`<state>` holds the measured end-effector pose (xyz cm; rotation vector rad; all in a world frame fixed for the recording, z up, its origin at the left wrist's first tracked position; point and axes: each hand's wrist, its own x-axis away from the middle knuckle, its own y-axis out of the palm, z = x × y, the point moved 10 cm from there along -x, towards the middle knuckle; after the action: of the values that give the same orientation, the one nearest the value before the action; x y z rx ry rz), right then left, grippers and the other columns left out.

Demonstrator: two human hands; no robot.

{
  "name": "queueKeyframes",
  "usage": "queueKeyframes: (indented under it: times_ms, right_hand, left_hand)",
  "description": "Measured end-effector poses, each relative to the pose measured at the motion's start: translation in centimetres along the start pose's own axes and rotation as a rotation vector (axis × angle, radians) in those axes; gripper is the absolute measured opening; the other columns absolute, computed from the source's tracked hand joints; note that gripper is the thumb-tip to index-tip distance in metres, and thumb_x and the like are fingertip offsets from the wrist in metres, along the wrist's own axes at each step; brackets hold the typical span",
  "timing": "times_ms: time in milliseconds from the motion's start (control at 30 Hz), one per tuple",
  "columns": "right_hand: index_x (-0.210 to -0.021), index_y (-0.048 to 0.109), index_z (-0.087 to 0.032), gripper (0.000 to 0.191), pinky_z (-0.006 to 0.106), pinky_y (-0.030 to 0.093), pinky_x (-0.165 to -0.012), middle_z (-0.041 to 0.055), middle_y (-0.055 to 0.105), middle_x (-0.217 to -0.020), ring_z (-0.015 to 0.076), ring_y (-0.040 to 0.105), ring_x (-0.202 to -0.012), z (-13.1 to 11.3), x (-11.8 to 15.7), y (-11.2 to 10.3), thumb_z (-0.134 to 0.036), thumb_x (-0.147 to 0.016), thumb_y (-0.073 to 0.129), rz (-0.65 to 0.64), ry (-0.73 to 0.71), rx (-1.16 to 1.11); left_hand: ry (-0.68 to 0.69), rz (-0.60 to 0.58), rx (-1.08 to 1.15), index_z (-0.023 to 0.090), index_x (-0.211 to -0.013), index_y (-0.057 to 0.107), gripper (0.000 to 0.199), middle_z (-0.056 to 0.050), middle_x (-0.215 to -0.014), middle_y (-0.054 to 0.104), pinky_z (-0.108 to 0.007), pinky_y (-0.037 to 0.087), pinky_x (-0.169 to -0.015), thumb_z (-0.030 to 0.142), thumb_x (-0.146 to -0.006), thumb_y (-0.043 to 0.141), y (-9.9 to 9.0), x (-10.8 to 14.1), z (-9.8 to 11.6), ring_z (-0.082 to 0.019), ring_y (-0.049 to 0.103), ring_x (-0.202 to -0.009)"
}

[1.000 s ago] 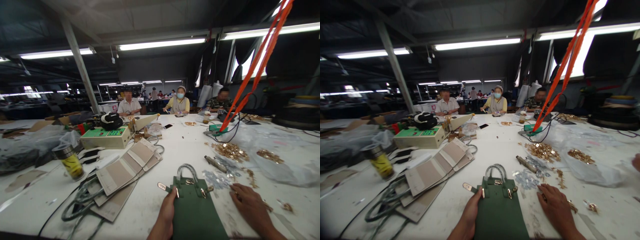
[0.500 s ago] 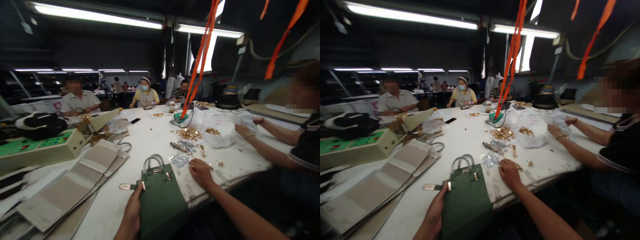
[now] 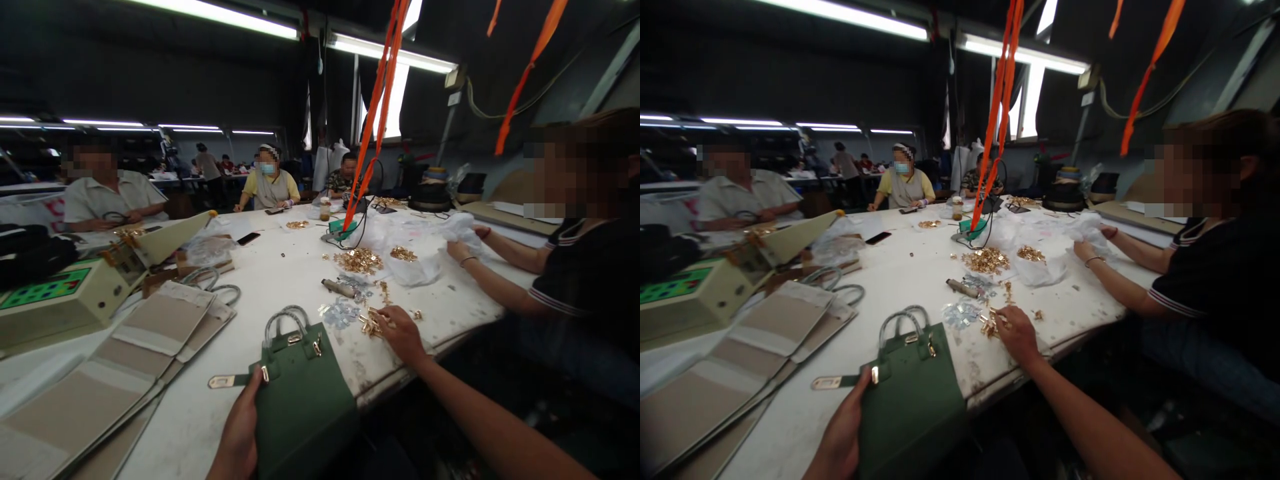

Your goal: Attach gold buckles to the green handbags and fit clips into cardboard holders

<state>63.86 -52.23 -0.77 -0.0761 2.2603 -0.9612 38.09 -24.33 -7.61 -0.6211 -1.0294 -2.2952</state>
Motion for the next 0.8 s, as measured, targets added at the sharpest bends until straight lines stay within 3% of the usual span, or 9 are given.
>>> queueKeyframes:
  times_ms: [167,300,400,567,700,800]
  right_hand:
    - [-0.104,0.073,-0.017,0.031,0.035,0.05,-0.084,0.0102,0.072,-0.104,0.024,0.067,-0.09,6.2,-2.8,-0.9,-0.038,-0.095,0.053,-0.067,0.23,0.132]
    - [-0.097,0.076,-0.019,0.031,0.033,0.048,-0.077,0.0094,0.074,-0.1,0.0266,0.067,-0.094,8.4,-4.7,0.8,-0.044,-0.092,0.058,-0.196,0.322,0.226]
    - [-0.098,0.077,-0.022,0.032,0.032,0.046,-0.074,0.0085,0.074,-0.106,0.0266,0.068,-0.097,9.0,-5.1,2.0,-0.047,-0.091,0.058,-0.262,0.369,0.285]
    - [-0.121,0.073,-0.026,0.041,0.031,0.047,-0.075,0.0071,0.074,-0.112,0.025,0.069,-0.1,8.8,-4.7,2.3,-0.047,-0.093,0.052,-0.317,0.38,0.304]
    - [-0.106,0.078,-0.025,0.04,0.032,0.049,-0.073,0.0077,0.076,-0.107,0.0268,0.071,-0.095,8.5,-4.2,2.1,-0.048,-0.09,0.05,-0.354,0.338,0.264]
    - [-0.097,0.078,-0.025,0.042,0.035,0.052,-0.074,0.007,0.078,-0.101,0.0291,0.072,-0.092,8.0,-4.8,1.3,-0.055,-0.084,0.052,-0.246,0.327,0.133]
  left_hand:
    - [-0.008,-0.009,0.022,0.012,-0.131,0.064,0.054,-0.02,-0.117,0.074,-0.056,0.057,-0.095,0.05,-0.093,0.065,0.1,-0.1,-0.1,-0.038,0.071,-0.108]
    - [-0.001,-0.036,0.032,0.013,-0.131,0.064,0.056,-0.02,-0.118,0.073,-0.056,0.057,-0.095,0.051,-0.091,0.068,0.0,-0.2,-0.1,-0.039,0.071,-0.108]
    - [-0.004,-0.04,0.034,0.013,-0.13,0.064,0.057,-0.02,-0.118,0.073,-0.056,0.057,-0.096,0.052,-0.089,0.07,0.0,-0.2,-0.2,-0.039,0.071,-0.109]
    - [0.004,-0.036,0.06,0.015,-0.129,0.065,0.056,-0.019,-0.115,0.075,-0.055,0.057,-0.096,0.053,-0.087,0.072,0.0,0.1,-0.1,-0.039,0.071,-0.108]
    - [-0.003,-0.104,0.13,0.013,-0.126,0.065,0.054,-0.02,-0.11,0.076,-0.054,0.056,-0.096,0.053,-0.09,0.068,0.5,0.6,-0.2,-0.038,0.072,-0.108]
    - [0.036,-0.154,0.158,0.013,-0.126,0.065,0.057,-0.02,-0.108,0.076,-0.054,0.056,-0.096,0.056,-0.09,0.067,0.8,1.0,0.1,-0.038,0.072,-0.106]
